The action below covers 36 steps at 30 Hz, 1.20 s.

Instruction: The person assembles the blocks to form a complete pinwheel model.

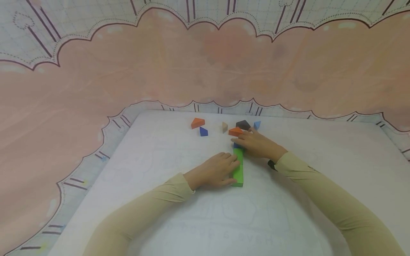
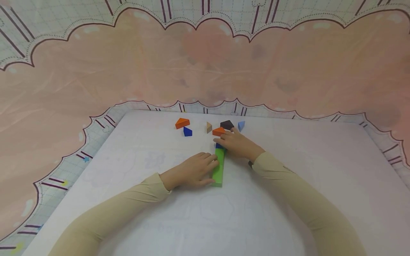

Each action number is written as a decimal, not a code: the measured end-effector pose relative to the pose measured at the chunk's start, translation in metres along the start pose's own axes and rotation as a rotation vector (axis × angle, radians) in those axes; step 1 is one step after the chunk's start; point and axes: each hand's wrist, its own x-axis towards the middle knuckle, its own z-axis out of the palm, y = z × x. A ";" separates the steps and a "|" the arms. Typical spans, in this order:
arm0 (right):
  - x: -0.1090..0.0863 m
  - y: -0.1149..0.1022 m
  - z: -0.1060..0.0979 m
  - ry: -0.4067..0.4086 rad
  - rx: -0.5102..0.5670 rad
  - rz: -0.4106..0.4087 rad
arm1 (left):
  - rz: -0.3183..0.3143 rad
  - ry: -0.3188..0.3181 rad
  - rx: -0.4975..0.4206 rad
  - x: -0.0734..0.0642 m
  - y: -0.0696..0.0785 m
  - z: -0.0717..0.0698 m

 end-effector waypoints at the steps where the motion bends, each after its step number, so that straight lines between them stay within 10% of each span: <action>1: 0.000 0.001 0.000 -0.003 0.007 0.008 | 0.000 0.002 -0.001 0.000 0.000 0.000; 12: -0.020 0.024 -0.007 -0.013 0.070 0.157 | 0.005 0.015 0.019 0.000 0.001 -0.001; 36: -0.013 0.021 0.010 0.120 0.002 0.056 | -0.005 -0.003 0.017 0.001 0.000 0.001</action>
